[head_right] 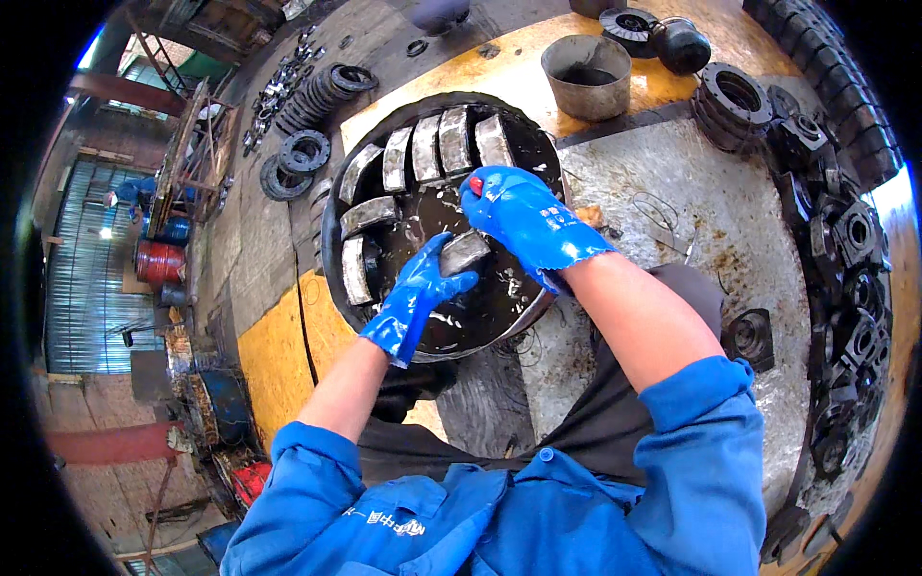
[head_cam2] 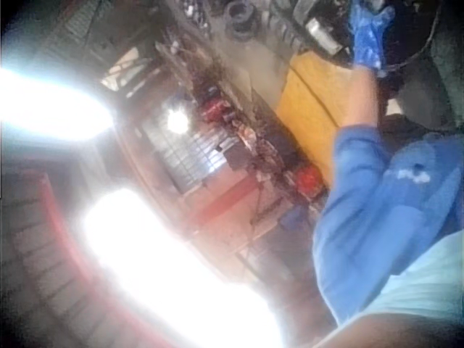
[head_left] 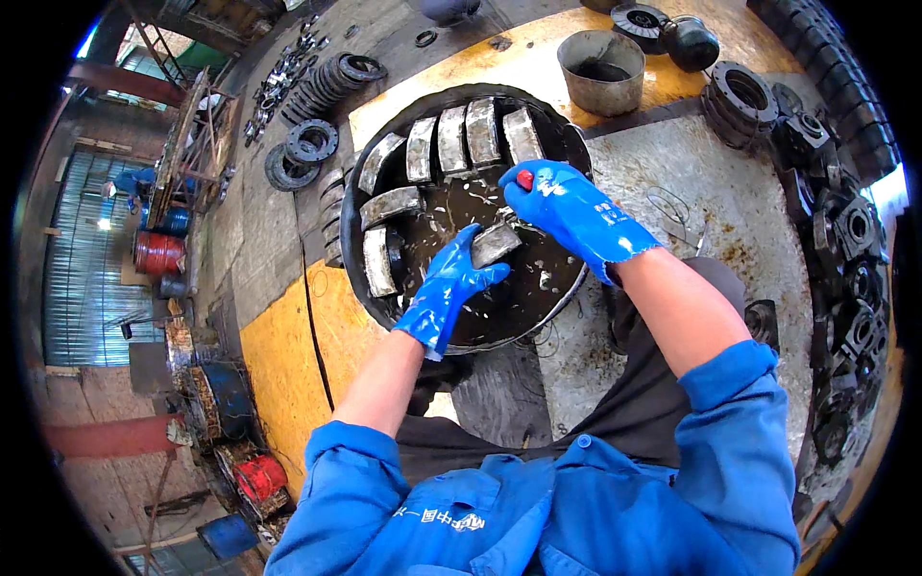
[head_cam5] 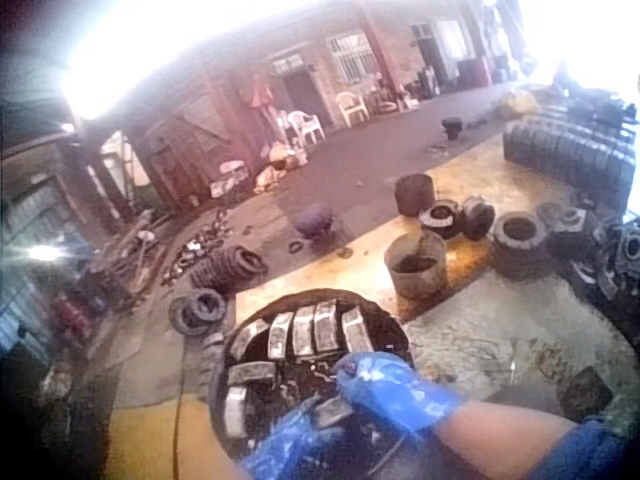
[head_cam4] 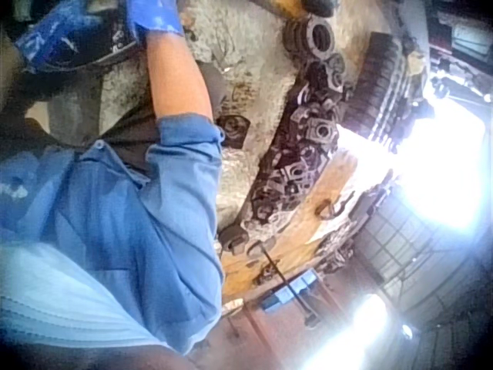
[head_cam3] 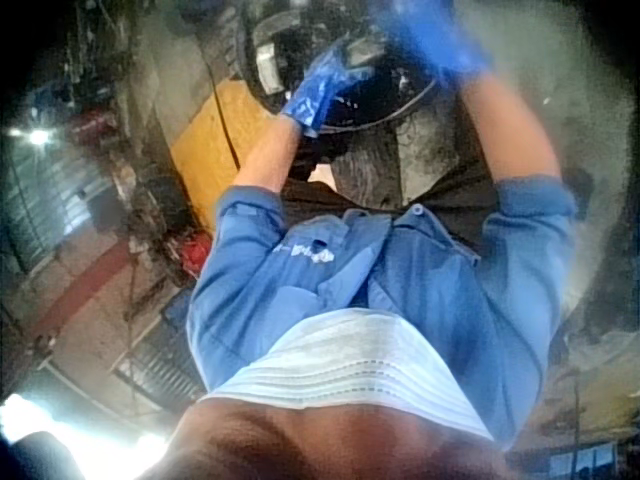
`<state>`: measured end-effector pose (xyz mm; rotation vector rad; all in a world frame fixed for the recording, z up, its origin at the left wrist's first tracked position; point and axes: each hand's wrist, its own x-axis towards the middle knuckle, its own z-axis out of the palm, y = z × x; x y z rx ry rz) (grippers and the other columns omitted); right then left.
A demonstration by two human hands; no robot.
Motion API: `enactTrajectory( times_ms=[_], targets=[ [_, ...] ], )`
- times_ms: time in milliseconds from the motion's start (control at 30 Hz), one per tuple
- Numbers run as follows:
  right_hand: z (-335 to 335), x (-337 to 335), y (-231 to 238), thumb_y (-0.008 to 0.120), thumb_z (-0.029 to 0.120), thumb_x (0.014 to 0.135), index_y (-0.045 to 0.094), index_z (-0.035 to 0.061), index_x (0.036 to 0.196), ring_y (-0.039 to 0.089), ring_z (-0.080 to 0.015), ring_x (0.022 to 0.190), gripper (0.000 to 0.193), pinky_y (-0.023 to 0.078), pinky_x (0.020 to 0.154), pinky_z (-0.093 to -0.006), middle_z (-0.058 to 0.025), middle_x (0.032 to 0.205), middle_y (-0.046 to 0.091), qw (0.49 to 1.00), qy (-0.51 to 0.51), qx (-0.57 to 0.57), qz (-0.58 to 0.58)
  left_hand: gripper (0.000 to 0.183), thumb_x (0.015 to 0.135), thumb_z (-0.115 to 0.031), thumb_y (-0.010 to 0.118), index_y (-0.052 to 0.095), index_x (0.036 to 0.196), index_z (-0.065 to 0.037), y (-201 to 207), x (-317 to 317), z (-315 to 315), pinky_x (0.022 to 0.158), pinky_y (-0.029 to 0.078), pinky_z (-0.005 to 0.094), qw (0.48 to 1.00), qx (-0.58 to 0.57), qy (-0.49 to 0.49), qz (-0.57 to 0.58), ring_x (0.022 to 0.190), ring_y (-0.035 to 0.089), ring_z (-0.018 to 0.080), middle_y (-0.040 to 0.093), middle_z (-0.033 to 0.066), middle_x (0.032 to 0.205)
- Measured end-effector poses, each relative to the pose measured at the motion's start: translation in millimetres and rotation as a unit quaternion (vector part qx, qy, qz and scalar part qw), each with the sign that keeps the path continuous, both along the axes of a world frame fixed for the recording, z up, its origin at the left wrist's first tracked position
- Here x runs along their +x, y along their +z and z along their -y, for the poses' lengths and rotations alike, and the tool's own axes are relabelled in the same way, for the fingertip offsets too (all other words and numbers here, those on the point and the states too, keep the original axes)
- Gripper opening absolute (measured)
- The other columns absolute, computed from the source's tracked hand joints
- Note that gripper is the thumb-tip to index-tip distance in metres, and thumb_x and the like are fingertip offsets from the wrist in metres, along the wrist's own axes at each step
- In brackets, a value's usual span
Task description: The person cleans metal components by dipping them into a tub of fluid and scrubbing them with a brush.
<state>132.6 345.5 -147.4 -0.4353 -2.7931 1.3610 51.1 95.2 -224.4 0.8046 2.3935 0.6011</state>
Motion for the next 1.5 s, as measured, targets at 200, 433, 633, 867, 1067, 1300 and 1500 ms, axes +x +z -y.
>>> enactTrajectory(
  times_ms=[200,433,633,867,1067,1300,1500],
  targets=[
    [4,2,-22,0.069,0.031,0.096,0.081,0.0142,0.117,0.077,-0.0333,0.107,0.029,0.060,0.097,-0.0420,-0.0155,0.113,0.080,0.999,0.040,0.027,0.002,0.109,0.071,-0.057,0.096,0.053,0.156,-0.003,-12,-6,6,0.109,0.055,0.0441,0.991,0.037,0.122,0.039,0.129,0.069,0.0360,0.071,0.0236,0.140],
    [14,19,-18,0.074,0.022,0.095,0.080,0.0186,0.119,0.077,-0.0381,0.097,0.025,0.063,0.087,-0.0456,-0.0149,0.104,0.080,0.981,0.159,0.071,-0.088,0.051,0.098,-0.042,0.080,0.074,0.131,-0.004,-4,-23,10,0.084,0.055,0.0342,0.867,0.313,0.315,0.228,0.095,0.069,0.0156,0.076,0.0040,0.114],
    [43,-2,-22,0.074,0.016,0.090,0.073,0.0248,0.130,0.074,-0.0274,0.113,0.041,0.061,0.086,-0.0449,-0.0027,0.118,0.074,0.909,0.331,0.233,-0.102,0.054,0.106,-0.039,0.070,0.065,0.146,-0.003,-38,-48,58,0.097,0.059,0.0357,0.817,0.383,0.295,0.315,0.111,0.072,0.0210,0.073,0.0096,0.133],
    [70,-14,-44,0.079,0.020,0.086,0.060,0.0350,0.143,0.052,-0.0286,0.150,0.062,0.050,0.109,-0.0541,-0.0033,0.161,0.053,0.831,0.455,0.321,-0.009,0.056,0.109,-0.047,0.063,0.066,0.143,-0.003,-75,-64,72,0.098,0.062,0.0395,0.794,0.379,0.339,0.335,0.110,0.074,0.0250,0.074,0.0120,0.130],
    [75,-30,-75,0.072,0.021,0.091,0.065,0.0271,0.136,0.058,-0.0287,0.141,0.046,0.050,0.110,-0.0491,-0.0075,0.157,0.057,0.800,0.458,0.317,-0.221,0.056,0.110,-0.050,0.061,0.067,0.140,-0.003,-104,-84,82,0.092,0.063,0.0416,0.760,0.358,0.396,0.370,0.105,0.075,0.0265,0.076,0.0129,0.126],
    [88,-63,-101,0.082,0.013,0.084,0.072,0.0245,0.128,0.065,-0.0287,0.133,0.046,0.055,0.105,-0.0460,-0.0035,0.148,0.066,0.875,0.378,0.274,-0.132,0.063,0.106,-0.051,0.068,0.065,0.143,0.000,-136,-100,103,0.091,0.062,0.0402,0.765,0.347,0.380,0.387,0.105,0.074,0.0260,0.075,0.0141,0.127],
    [82,-57,-99,0.072,0.020,0.099,0.080,0.0168,0.122,0.077,-0.0213,0.102,0.024,0.061,0.092,-0.0354,-0.0091,0.113,0.081,0.985,0.141,-0.094,0.020,0.057,0.110,-0.053,0.058,0.069,0.139,-0.005,-131,-87,84,0.090,0.065,0.0451,0.773,0.354,0.380,0.364,0.104,0.076,0.0288,0.077,0.0126,0.125]
  ],
)
